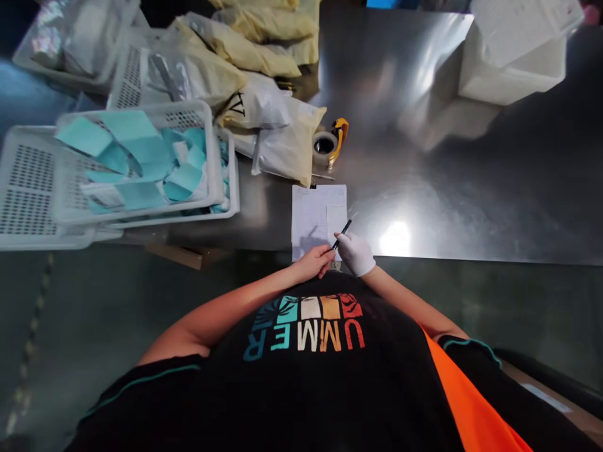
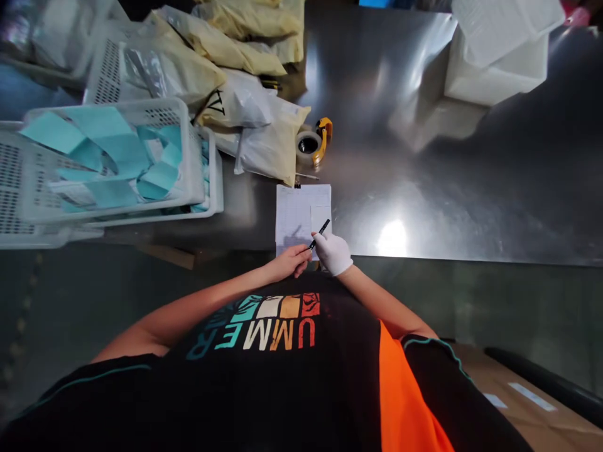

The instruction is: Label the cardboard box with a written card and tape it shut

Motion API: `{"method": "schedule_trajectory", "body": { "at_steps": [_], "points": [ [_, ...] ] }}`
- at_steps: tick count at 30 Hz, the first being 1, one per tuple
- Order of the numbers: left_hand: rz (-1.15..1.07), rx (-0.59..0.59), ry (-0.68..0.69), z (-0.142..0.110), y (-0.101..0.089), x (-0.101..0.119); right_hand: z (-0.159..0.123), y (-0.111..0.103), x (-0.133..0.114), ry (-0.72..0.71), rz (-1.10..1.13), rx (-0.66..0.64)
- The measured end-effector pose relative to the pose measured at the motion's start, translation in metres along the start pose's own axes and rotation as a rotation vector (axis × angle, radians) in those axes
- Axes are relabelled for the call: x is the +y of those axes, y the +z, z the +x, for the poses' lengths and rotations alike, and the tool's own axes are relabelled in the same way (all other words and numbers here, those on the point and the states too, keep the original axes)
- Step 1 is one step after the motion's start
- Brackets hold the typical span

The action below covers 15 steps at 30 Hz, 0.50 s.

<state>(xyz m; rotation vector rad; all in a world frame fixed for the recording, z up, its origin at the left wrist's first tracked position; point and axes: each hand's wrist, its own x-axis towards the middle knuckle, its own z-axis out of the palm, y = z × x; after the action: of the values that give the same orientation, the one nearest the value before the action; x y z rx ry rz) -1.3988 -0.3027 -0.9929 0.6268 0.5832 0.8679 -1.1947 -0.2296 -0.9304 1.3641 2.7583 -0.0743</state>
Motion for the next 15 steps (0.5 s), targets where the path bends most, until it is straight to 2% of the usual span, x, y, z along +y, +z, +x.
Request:
{"method": "schedule_trajectory", "body": {
  "at_steps": [4, 6, 8, 9, 11, 13, 15],
  "points": [
    [0.072, -0.025, 0.004, 0.004, 0.004, -0.005, -0.014, -0.003, -0.01, 0.34, 0.413, 0.195],
    [0.125, -0.028, 0.006, 0.006, 0.004, -0.005, -0.014, -0.009, -0.016, 0.506, 0.685, 0.156],
    [0.191, -0.043, 0.011, 0.009, 0.004, -0.003, -0.01, -0.017, -0.02, 0.608, 0.893, 0.008],
    [0.224, -0.049, 0.018, 0.01, 0.005, -0.001, -0.008, -0.021, -0.022, 0.637, 0.947, -0.072],
    [0.275, -0.054, 0.037, 0.014, 0.007, 0.005, -0.003, -0.026, -0.026, 0.686, 0.968, -0.145],
    [0.298, -0.06, 0.053, 0.018, 0.009, 0.012, -0.001, -0.029, -0.03, 0.714, 0.95, -0.147],
    [0.3, -0.119, 0.082, 0.02, 0.01, 0.018, -0.001, -0.037, -0.029, 0.668, 0.907, -0.108]
  ]
}}
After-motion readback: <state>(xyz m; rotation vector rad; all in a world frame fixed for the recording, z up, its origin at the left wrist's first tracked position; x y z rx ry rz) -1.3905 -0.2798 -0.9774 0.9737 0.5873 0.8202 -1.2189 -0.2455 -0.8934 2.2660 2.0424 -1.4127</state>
